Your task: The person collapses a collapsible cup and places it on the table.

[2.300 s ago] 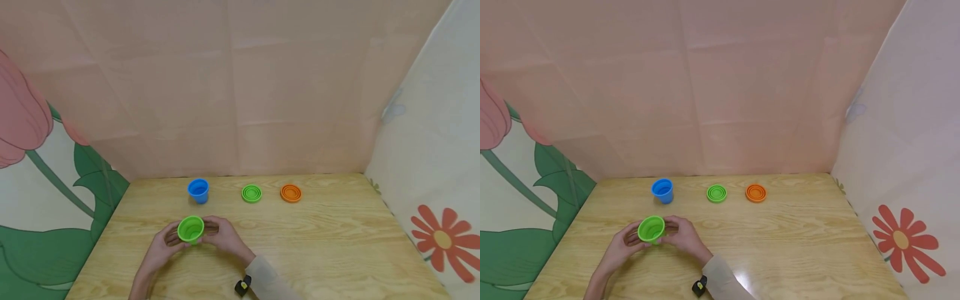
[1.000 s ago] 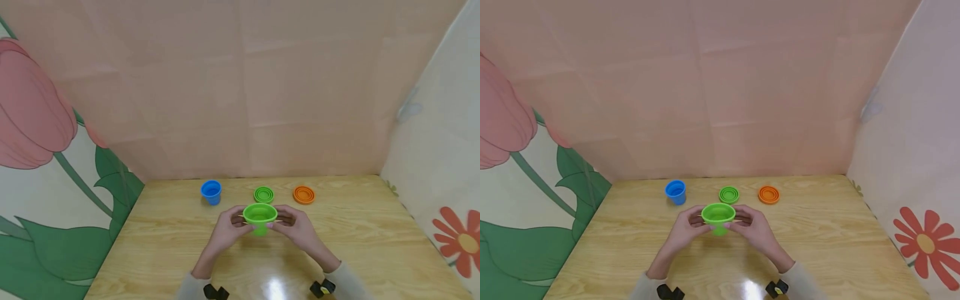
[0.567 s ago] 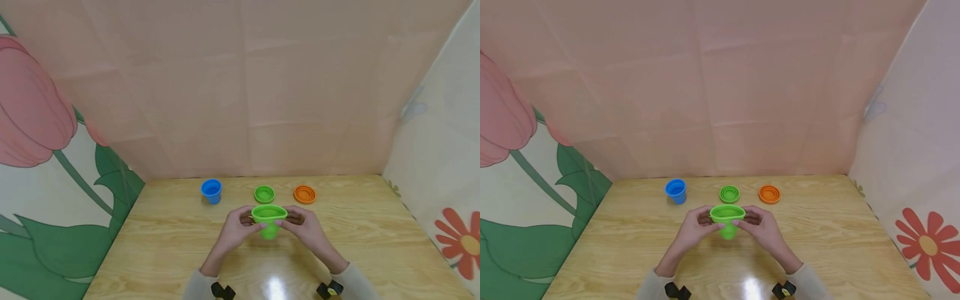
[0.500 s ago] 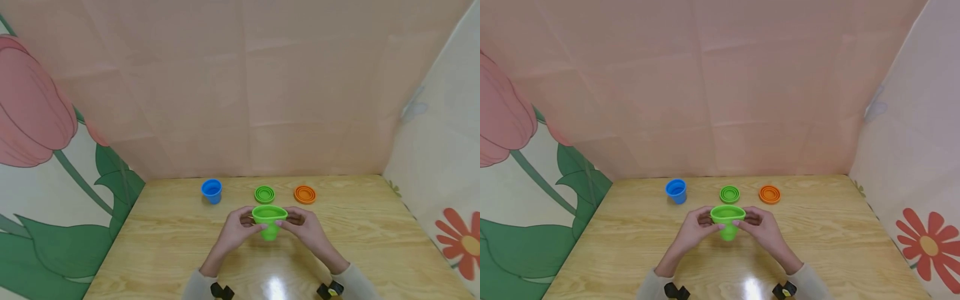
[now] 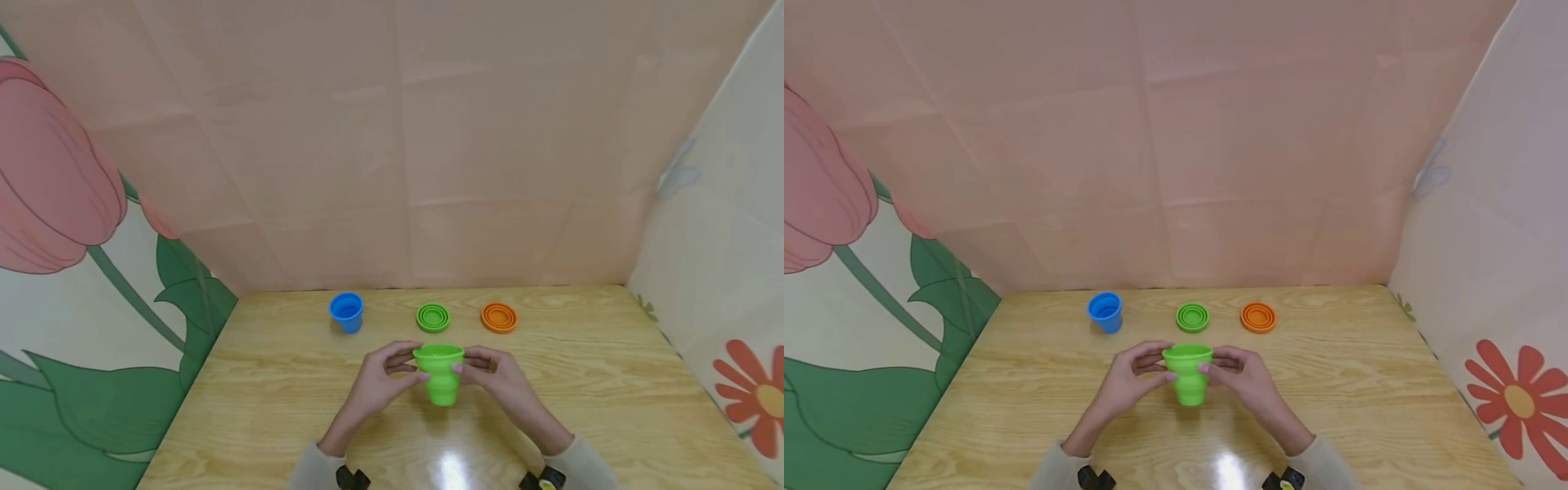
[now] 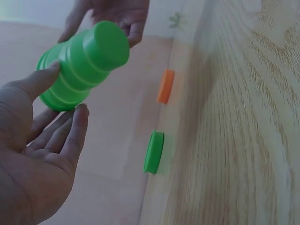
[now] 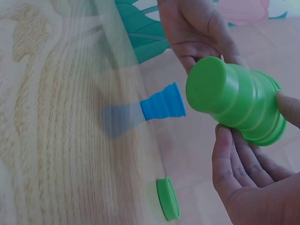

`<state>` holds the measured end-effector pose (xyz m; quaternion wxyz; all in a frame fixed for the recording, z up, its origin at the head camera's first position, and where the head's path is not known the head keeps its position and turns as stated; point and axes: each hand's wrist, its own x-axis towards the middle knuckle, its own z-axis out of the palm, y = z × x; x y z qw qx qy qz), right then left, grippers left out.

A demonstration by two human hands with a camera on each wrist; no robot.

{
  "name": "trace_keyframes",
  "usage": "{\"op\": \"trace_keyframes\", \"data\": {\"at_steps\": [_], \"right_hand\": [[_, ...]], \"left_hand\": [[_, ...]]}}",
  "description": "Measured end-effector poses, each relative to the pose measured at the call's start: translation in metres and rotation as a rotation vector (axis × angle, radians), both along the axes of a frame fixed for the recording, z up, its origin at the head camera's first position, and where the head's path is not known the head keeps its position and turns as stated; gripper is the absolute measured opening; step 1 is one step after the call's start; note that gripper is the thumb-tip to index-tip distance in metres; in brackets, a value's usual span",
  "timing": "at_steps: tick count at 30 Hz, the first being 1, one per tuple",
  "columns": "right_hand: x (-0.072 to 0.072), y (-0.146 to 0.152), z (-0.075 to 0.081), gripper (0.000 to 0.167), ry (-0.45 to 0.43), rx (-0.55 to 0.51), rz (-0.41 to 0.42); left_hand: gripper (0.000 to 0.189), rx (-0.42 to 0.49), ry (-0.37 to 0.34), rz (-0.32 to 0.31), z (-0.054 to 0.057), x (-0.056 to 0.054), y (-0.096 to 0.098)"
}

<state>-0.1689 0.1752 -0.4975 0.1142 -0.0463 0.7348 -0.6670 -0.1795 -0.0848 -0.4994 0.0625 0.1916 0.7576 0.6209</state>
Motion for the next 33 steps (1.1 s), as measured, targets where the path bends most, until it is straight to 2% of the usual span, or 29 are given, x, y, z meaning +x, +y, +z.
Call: {"op": "trace_keyframes", "data": {"at_steps": [9,17,21,27,33], "right_hand": [[-0.001,0.000,-0.004,0.056,-0.010,-0.030,0.046],[-0.001,0.005,-0.008,0.061,-0.033,-0.050,0.110],[-0.002,0.005,-0.009,0.060,-0.044,-0.051,0.128],[-0.001,0.003,-0.010,0.044,0.038,0.008,0.110],[-0.002,0.003,-0.009,0.045,0.068,-0.020,0.097]], "left_hand": [[0.051,0.025,0.021,0.010,-0.004,-0.002,0.002],[0.034,0.011,0.072,0.003,-0.006,-0.004,0.003],[0.027,-0.003,0.055,0.021,-0.006,-0.003,0.002],[0.022,-0.005,0.012,0.035,-0.008,-0.003,0.001],[0.023,0.008,-0.059,0.060,-0.011,-0.004,0.000]]}}
